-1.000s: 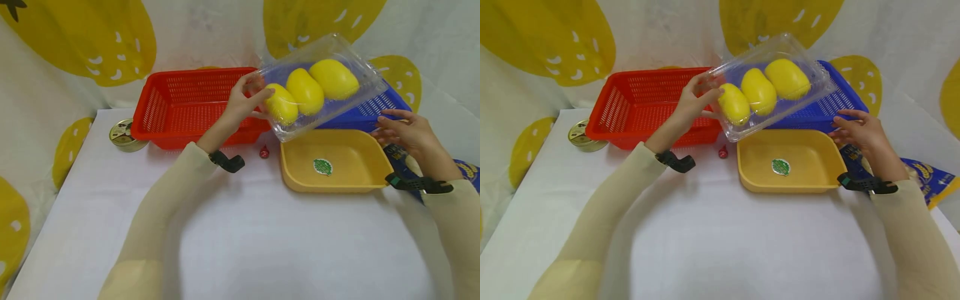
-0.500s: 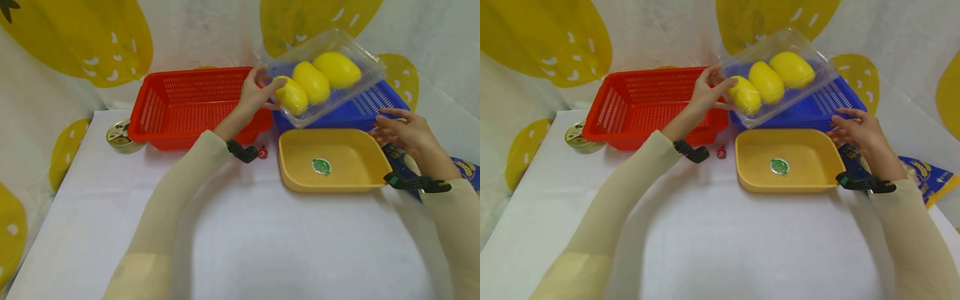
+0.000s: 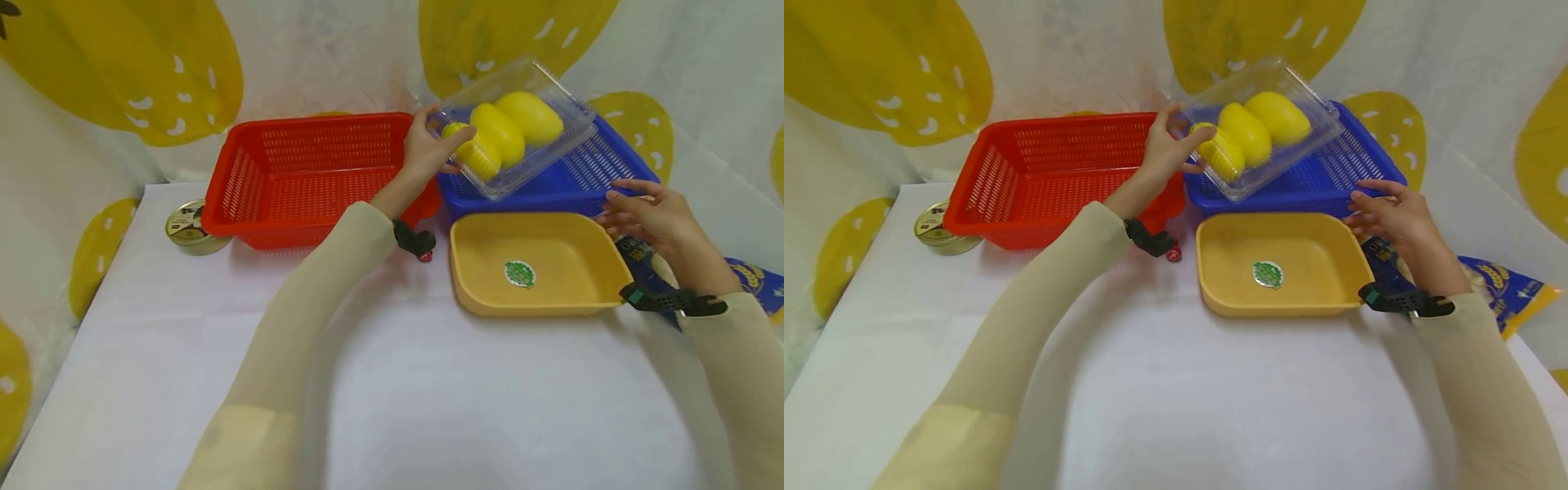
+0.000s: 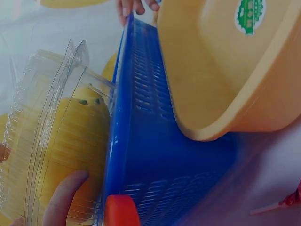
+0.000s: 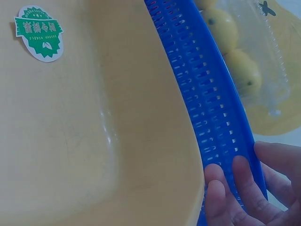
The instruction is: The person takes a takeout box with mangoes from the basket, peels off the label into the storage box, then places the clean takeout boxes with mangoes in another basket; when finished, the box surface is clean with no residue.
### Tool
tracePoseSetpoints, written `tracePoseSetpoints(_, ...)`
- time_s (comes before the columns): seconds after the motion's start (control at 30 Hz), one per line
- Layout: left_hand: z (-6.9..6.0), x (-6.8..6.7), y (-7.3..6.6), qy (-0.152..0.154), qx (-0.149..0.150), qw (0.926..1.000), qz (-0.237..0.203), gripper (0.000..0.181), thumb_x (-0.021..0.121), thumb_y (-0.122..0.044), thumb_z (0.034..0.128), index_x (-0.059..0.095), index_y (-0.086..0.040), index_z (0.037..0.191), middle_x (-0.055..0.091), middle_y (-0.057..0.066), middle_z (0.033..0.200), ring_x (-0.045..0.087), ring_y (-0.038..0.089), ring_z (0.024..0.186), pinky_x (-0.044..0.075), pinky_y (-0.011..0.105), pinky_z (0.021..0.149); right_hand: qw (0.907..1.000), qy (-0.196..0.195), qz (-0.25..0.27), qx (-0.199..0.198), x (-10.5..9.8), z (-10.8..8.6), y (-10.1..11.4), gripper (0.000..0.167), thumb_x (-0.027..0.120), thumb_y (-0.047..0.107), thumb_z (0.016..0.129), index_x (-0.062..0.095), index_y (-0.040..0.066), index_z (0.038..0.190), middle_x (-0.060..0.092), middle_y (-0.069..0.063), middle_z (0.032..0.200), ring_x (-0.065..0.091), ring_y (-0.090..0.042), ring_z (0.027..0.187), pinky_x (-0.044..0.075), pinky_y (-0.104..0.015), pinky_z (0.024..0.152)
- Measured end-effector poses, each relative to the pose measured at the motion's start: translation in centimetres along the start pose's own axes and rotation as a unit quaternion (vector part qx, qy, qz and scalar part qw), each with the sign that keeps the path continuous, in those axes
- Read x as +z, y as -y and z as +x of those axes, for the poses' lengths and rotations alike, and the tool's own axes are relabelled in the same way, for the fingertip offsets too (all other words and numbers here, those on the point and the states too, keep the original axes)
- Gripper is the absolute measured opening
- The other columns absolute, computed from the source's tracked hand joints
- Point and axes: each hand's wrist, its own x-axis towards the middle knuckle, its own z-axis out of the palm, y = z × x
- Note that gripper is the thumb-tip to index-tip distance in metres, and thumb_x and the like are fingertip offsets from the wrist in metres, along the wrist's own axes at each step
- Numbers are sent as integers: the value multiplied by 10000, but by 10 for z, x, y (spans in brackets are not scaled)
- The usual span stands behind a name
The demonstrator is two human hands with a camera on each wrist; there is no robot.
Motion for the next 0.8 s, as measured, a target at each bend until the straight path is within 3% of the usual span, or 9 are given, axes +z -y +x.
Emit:
tracePoseSetpoints(0.1,5,3,1,-18,-16,9999,166,771,795,-226,818,378,-182,1465,456,19,1463,652,189,1040,595,337,575,10000,-40,-49,-6,1,0,0,176,687,141,906,634,229,1049,735,-15,762,721,-185,639,587,-311,559)
tracePoseSetpoints(0.3,14,11,4,14,84,9987,509,780,797,-237,815,372,-181,1466,437,-1,1488,662,215,621,598,374,604,9999,-77,-82,-37,2,-2,0,170,688,145,905,640,236,1041,736,-17,763,720,-180,635,586,-309,555)
tracePoseSetpoints(0.4,18,14,6,-46,155,9980,615,778,793,-250,819,367,-179,1466,418,-18,1500,632,210,579,598,394,628,10000,-78,-50,-29,2,-3,0,175,684,142,908,633,233,1048,734,-15,758,719,-180,635,586,-309,556)
tracePoseSetpoints(0.6,24,17,8,-166,271,9948,970,792,793,-279,820,359,-177,1474,392,-6,1501,674,214,862,593,326,599,9999,-102,-118,-14,3,-5,0,195,687,161,908,619,237,1074,732,-5,754,719,-173,640,586,-305,561)
tracePoseSetpoints(0.73,26,16,8,-147,399,9904,1315,784,788,-293,823,363,-170,1471,402,14,1486,587,172,1114,579,262,596,9999,-69,-89,-12,2,-4,0,220,688,167,907,605,233,1100,731,-7,763,720,-174,648,587,-301,569)
tracePoseSetpoints(0.8,27,16,7,-108,522,9867,1535,776,779,-303,830,364,-159,1470,409,26,1478,526,160,1203,577,240,675,10000,-45,-21,-16,2,-4,0,234,682,160,911,595,224,1119,731,-12,765,720,-177,647,585,-301,568)
